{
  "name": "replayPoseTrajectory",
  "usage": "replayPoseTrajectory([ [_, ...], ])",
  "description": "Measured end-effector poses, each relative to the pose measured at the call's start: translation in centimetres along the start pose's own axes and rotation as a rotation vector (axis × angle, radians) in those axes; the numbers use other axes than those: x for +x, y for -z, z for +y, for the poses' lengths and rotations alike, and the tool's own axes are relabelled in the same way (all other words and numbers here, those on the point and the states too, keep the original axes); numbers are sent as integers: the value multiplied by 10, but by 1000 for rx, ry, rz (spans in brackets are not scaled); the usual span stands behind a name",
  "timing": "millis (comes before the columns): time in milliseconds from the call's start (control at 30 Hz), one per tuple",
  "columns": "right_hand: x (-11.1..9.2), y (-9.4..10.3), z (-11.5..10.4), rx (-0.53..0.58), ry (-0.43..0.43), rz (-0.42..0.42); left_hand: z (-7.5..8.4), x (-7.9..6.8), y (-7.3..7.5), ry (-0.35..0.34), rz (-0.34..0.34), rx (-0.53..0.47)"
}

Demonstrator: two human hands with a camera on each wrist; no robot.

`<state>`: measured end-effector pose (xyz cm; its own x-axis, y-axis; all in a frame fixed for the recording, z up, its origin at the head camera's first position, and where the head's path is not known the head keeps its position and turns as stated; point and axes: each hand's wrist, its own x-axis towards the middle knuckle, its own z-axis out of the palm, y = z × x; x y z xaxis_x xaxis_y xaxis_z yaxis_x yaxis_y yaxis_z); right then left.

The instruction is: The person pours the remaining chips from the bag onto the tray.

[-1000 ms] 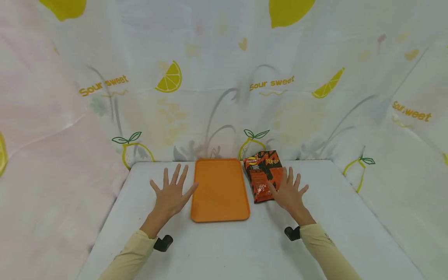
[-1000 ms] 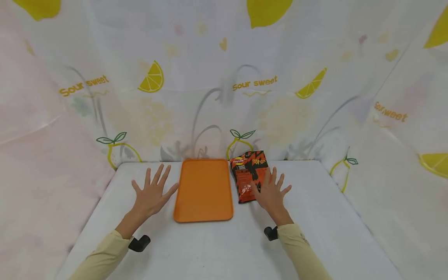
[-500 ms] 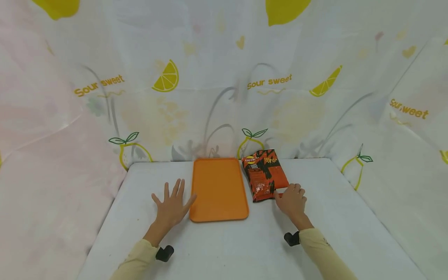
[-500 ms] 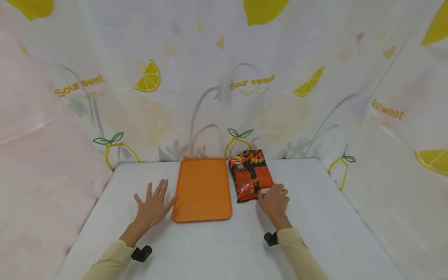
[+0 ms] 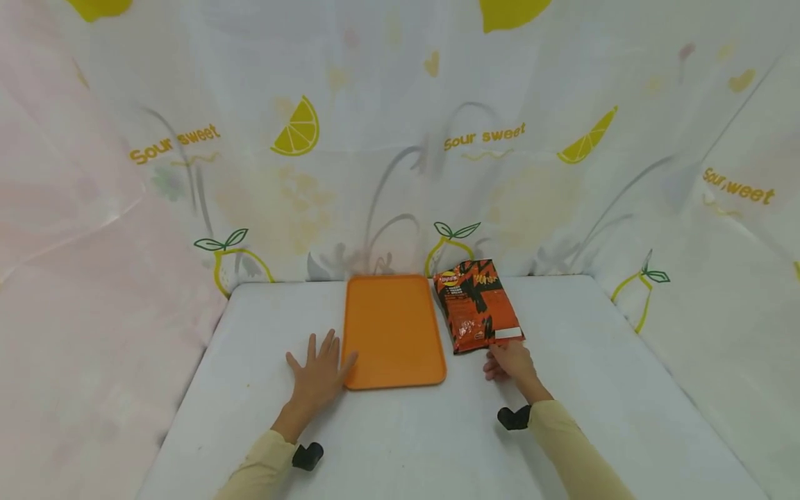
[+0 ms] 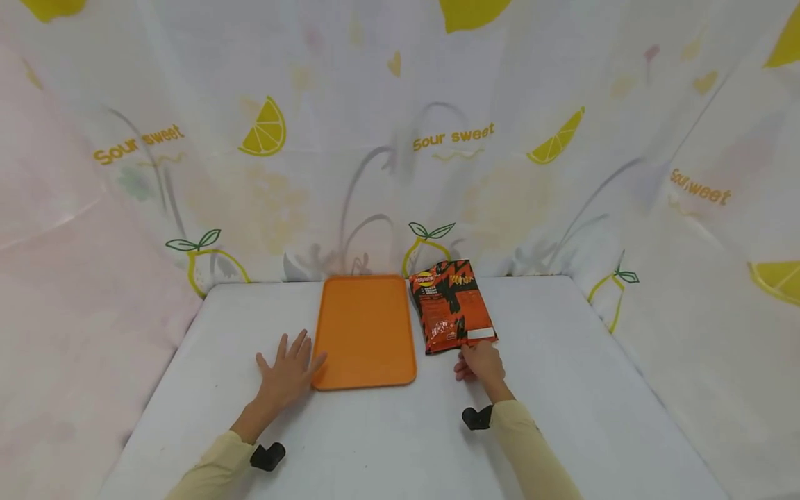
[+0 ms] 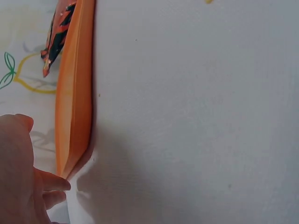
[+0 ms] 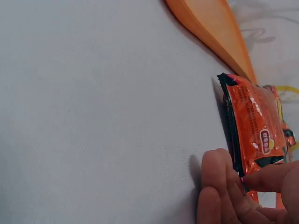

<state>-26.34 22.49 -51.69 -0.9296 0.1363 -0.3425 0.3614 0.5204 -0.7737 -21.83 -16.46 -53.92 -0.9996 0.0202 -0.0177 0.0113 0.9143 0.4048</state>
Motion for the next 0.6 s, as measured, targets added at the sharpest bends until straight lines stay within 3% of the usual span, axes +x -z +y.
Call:
replayPoseTrajectory([
  [267,1,-4,2,185,0,39,4,-4,-11,2,9,-38],
  [467,-1,-4,-2,312,-74,31,0,-5,-21,-16,57,-12],
  [600,-4,-2,-6,478,-141,-6,0,-6,-23,-35,82,-6],
])
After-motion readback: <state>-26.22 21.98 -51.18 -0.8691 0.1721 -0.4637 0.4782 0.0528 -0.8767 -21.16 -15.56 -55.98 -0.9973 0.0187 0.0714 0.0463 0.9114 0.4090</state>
